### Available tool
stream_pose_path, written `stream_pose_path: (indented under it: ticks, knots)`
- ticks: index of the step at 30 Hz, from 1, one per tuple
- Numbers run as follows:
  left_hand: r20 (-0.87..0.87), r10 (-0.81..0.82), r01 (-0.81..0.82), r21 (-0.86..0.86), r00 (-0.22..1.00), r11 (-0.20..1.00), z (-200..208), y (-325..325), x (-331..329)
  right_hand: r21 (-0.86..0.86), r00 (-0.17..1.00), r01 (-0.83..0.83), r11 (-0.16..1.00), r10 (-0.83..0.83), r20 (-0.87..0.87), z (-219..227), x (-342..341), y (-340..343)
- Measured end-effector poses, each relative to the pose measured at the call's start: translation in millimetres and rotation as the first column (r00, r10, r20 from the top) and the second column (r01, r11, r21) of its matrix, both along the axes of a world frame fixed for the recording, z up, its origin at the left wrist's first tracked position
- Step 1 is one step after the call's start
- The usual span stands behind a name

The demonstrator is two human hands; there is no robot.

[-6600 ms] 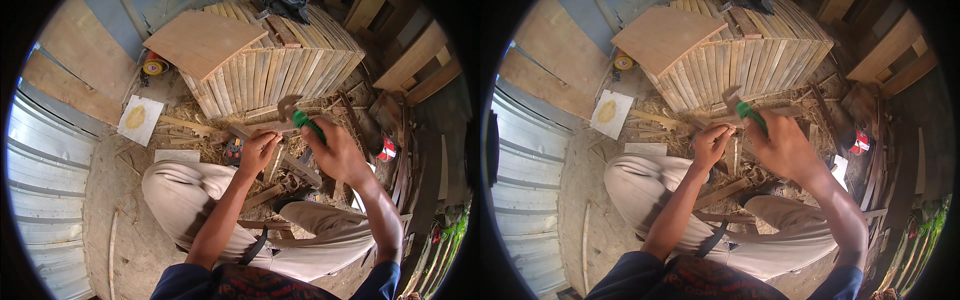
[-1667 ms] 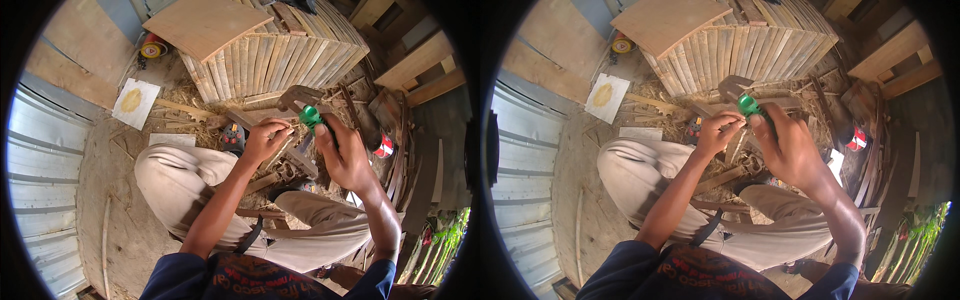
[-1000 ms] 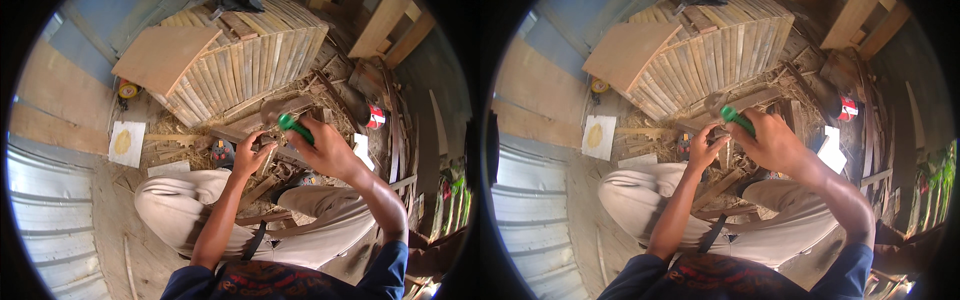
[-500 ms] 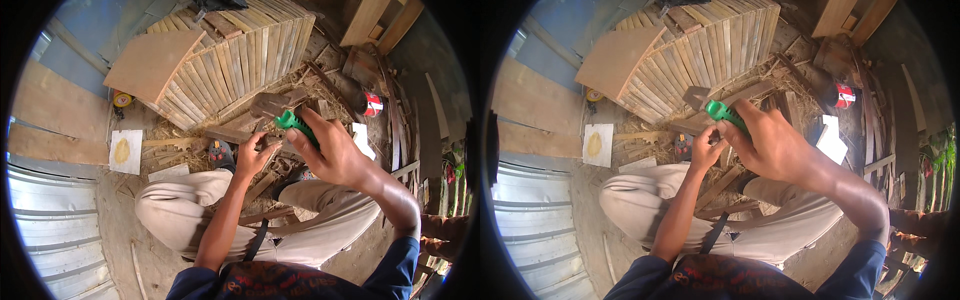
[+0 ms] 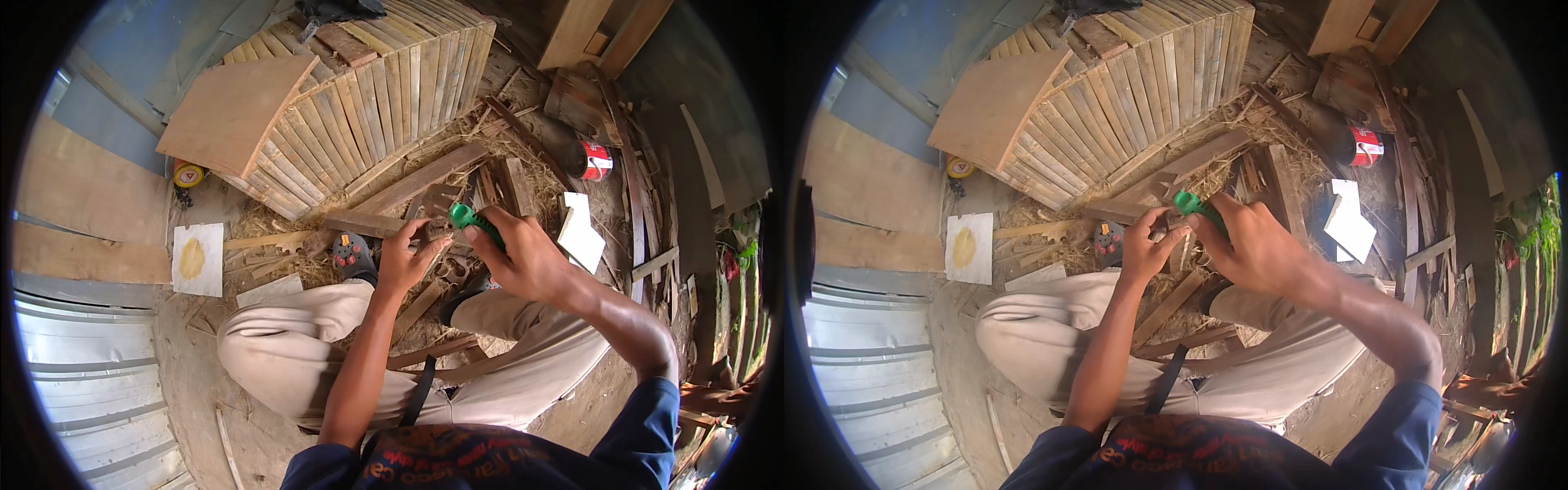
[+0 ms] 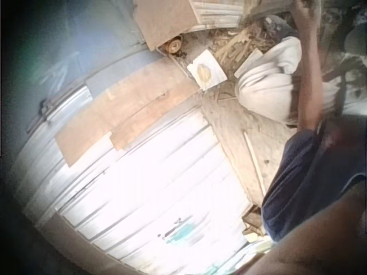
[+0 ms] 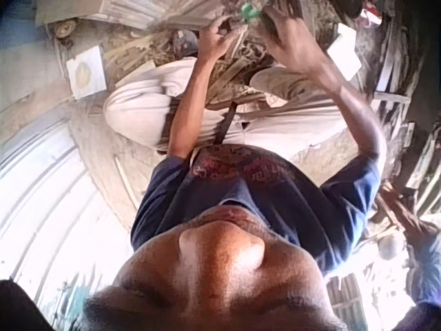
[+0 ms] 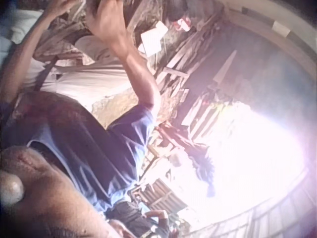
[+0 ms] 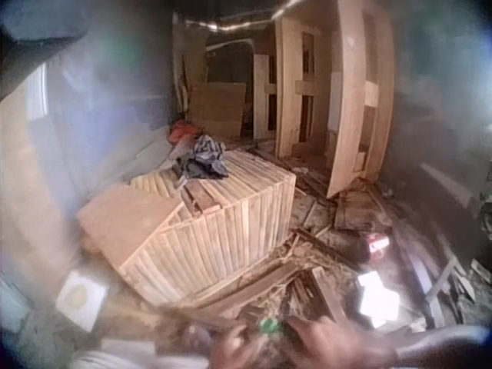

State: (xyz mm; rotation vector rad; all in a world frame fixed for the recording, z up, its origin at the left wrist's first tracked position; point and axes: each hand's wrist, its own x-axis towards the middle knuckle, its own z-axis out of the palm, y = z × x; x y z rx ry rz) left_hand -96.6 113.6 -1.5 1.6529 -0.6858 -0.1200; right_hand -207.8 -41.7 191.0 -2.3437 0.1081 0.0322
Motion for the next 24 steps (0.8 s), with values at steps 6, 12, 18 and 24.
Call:
stream_pose_path:
  ticks: [6,12,18,24]
  knots:
    - [-0.059,-0.014,0.011,-0.063,0.998,0.998,-3,2,5,0.007,0.999,0.049,0.999,-0.049,0.0,6,-1,-4]
    - [-0.081,0.011,-0.018,-0.089,0.997,0.996,0,3,6,0.057,0.986,0.045,0.997,-0.054,0.161,-4,-3,-5]
    - [-0.059,0.028,-0.032,-0.072,0.998,0.997,3,3,7,0.015,1.0,-0.005,1.0,0.004,0.024,-18,-6,2]
    - [0.003,0.036,-0.036,-0.09,0.999,0.995,2,7,6,-0.014,0.998,-0.065,0.998,0.065,-0.002,-16,-10,16]
